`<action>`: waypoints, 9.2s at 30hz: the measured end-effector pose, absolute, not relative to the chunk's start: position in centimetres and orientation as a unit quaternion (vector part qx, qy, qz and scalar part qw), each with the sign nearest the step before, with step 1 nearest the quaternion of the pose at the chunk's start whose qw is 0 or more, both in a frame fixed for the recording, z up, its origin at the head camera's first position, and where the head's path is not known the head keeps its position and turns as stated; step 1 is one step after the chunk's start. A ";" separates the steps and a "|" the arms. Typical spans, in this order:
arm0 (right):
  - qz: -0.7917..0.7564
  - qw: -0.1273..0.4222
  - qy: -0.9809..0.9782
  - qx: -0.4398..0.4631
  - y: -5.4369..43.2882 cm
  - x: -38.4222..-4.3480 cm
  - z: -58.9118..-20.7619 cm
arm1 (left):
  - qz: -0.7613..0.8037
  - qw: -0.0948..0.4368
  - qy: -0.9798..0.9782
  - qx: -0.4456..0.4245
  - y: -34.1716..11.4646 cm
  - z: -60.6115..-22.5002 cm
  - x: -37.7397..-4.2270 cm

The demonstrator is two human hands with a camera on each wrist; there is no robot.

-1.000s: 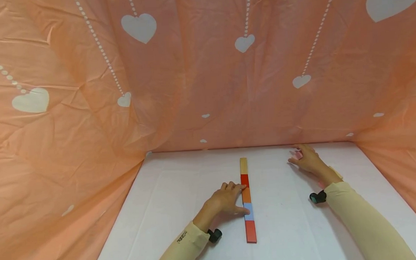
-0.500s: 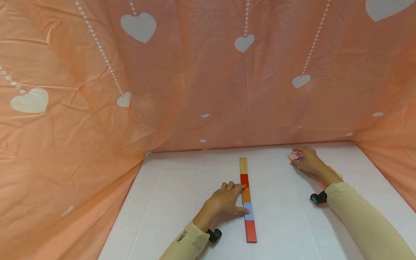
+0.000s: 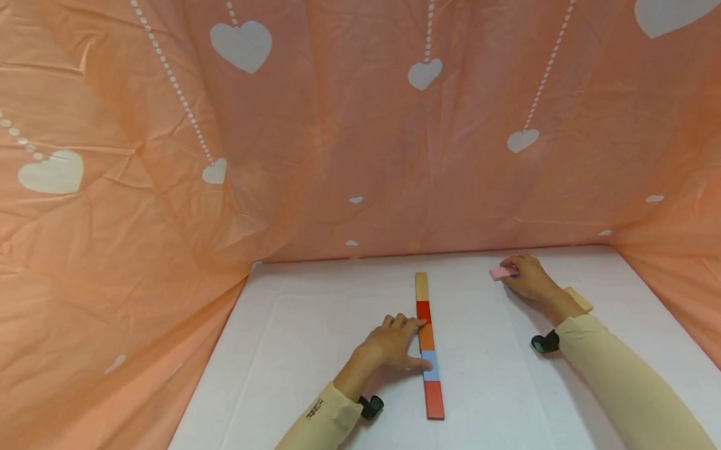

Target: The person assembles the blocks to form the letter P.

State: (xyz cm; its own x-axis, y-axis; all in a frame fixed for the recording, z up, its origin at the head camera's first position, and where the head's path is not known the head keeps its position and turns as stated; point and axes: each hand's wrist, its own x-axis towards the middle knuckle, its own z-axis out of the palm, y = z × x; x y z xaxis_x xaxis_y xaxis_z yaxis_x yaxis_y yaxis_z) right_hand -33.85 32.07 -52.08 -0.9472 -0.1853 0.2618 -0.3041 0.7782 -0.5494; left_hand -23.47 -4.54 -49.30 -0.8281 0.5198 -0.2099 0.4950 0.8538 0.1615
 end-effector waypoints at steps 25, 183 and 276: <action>0.341 0.045 -0.924 0.166 24.9 -34.8 -51.7 | 0.070 0.132 0.954 0.261 -4.6 -49.4 -23.6; 0.317 0.071 -0.937 0.124 32.4 -31.3 -50.9 | 0.082 0.155 0.950 0.258 -4.7 -49.9 -24.2; 0.326 0.036 -0.933 0.151 25.2 -35.5 -51.9 | 0.073 0.151 0.952 0.258 -4.5 -49.7 -24.3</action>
State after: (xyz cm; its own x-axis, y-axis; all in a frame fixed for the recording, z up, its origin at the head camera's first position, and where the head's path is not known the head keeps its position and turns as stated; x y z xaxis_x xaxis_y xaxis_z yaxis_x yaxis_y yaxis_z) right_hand -35.45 25.25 -51.88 -0.9518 -0.2578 0.1660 -0.3051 0.7424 -0.5965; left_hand -24.30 -4.53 -49.69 -0.8213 0.5124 -0.2506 0.4683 0.8566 0.2167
